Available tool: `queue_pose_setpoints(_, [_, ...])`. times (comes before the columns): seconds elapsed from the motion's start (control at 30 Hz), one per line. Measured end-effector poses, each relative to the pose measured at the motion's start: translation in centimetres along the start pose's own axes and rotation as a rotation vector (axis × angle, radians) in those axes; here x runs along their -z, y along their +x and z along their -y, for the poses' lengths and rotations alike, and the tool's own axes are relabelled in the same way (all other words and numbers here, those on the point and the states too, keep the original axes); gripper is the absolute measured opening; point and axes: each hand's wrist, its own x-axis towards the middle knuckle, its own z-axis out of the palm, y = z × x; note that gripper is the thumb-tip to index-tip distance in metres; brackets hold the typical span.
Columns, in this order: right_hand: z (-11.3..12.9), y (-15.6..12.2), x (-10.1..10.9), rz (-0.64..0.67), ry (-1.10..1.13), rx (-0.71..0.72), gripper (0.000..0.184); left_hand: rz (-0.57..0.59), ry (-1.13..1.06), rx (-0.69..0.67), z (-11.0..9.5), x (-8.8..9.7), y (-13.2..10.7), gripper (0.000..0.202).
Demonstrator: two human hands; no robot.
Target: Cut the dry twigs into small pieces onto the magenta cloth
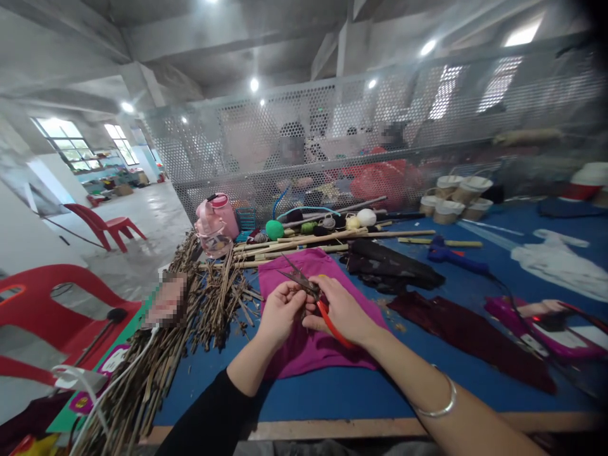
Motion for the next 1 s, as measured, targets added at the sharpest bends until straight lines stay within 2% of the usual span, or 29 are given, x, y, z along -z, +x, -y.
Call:
queue_pose_setpoints(0.27, [0.0, -0.2, -0.4, -0.014, -0.022, 0.006, 0.07, 0.065, -0.028, -0.029, 0.7, 0.3, 0.1, 0.027])
queue_pose_setpoints(0.47, [0.2, -0.2, -0.4, -0.016, -0.027, 0.004, 0.069, 0.06, -0.021, -0.05, 1.0, 0.2, 0.1, 0.025])
queue_pose_setpoints(0.83, [0.3, -0.4, -0.6, 0.029, 0.162, -0.027, 0.053, 0.057, -0.047, -0.06, 1.1, 0.4, 0.0, 0.023])
queue_pose_setpoints(1.0, [0.7, -0.3, -0.3, 0.034, 0.069, -0.049, 0.049, 0.007, -0.018, -0.082, 1.0, 0.3, -0.1, 0.024])
